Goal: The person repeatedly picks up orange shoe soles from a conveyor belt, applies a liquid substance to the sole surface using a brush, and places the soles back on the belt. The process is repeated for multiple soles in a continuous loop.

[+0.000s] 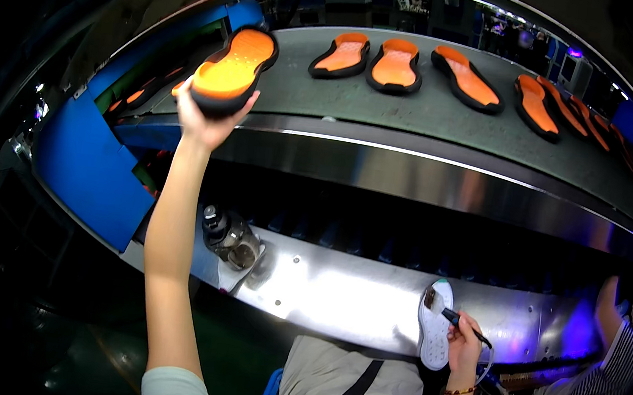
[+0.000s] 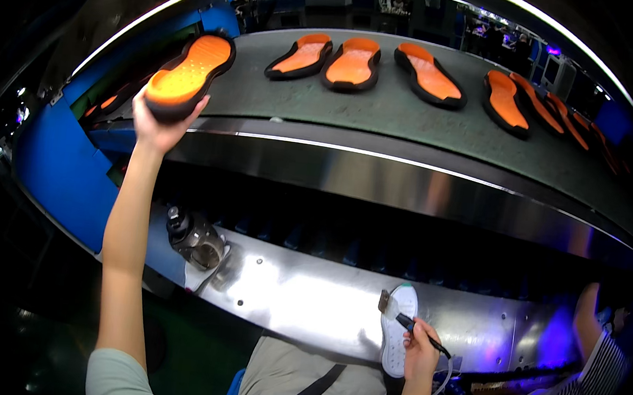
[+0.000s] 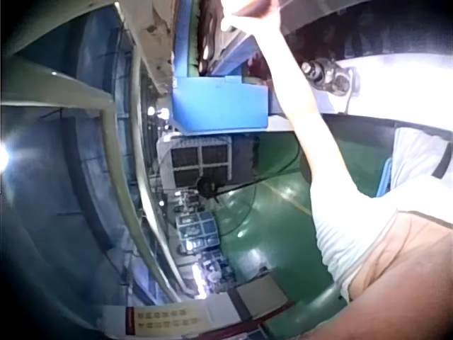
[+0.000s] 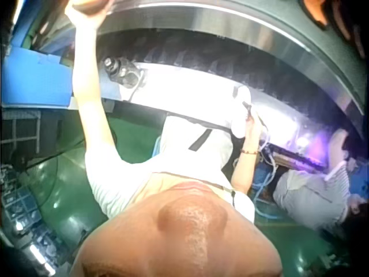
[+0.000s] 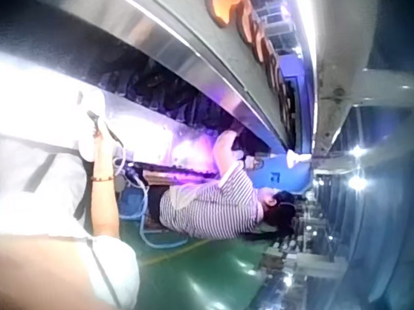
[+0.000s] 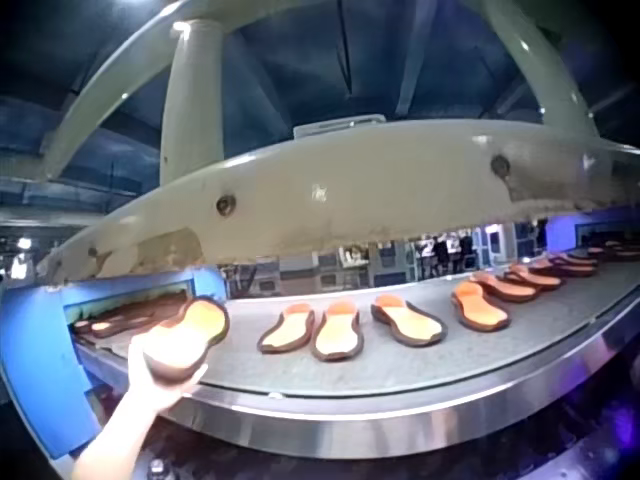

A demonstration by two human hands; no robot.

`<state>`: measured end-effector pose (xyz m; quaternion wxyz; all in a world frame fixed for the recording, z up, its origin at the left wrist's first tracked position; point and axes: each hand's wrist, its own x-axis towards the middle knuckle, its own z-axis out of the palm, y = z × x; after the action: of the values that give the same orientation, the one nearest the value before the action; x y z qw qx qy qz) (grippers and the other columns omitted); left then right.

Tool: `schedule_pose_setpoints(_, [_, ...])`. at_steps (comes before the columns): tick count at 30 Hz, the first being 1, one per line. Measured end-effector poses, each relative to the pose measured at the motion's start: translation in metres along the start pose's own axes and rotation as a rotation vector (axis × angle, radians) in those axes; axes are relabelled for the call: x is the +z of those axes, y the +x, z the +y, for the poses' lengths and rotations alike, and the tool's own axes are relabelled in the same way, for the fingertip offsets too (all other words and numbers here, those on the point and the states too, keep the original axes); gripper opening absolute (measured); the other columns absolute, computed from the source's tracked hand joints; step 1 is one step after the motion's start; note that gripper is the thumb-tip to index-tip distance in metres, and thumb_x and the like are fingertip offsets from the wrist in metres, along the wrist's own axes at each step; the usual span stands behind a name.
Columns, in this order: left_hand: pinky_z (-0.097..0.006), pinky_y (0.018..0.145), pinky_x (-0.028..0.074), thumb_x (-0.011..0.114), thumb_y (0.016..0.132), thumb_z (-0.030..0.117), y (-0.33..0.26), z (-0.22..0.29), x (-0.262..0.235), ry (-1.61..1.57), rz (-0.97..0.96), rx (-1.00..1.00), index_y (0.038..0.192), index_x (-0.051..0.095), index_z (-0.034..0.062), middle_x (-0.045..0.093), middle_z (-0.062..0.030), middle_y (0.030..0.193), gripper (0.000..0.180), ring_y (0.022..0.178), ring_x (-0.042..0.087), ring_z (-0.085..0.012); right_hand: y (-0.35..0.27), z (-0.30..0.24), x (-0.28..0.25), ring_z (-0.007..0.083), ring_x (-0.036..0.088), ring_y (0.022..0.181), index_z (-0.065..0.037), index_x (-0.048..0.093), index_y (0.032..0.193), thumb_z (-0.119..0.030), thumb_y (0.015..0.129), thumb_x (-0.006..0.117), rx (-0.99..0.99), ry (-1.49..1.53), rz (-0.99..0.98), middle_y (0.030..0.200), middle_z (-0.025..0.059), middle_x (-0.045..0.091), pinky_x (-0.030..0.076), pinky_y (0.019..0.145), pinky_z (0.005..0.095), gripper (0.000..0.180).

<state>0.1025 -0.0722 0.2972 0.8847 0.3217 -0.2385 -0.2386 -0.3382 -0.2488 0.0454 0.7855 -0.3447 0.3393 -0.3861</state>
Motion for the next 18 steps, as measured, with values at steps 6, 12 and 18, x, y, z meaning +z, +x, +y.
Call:
schedule_pose_setpoints(6, [-0.048,0.081,0.044,0.045,0.073,0.049,0.113,-0.01,0.004,0.379,0.177,-0.25,0.117,0.042,0.0092,0.045,-0.0159,0.118,0.06,0.105,0.046,-0.029,0.0,0.006,-0.035,0.0157,0.053,0.065,0.002,0.054,0.098,-0.008,0.078,0.057,0.014,0.045,0.203,0.079,0.0072,0.057,0.04,0.054,0.0232,0.022])
schedule_pose_setpoints(12, [-0.048,0.086,0.04,0.046,0.074,0.048,0.14,-0.053,0.051,0.357,-0.019,-0.456,0.12,0.041,0.0123,0.041,-0.0148,0.122,0.058,0.108,0.042,-0.0327,-0.018,-0.002,-0.054,0.0124,0.052,0.063,-0.003,0.056,0.095,-0.012,0.078,0.057,0.058,0.05,0.319,0.076,0.0038,0.057,0.039,0.052,0.0233,0.019])
schedule_pose_setpoints(18, [-0.052,0.087,0.038,0.045,0.076,0.047,0.13,-0.104,0.093,0.332,-0.202,-0.558,0.121,0.04,0.0115,0.039,-0.0176,0.123,0.057,0.109,0.041,-0.0361,0.001,0.013,-0.049,0.0157,0.053,0.065,0.001,0.054,0.097,-0.009,0.078,0.057,0.118,0.125,0.232,0.078,0.0062,0.056,0.039,0.055,0.0237,0.022])
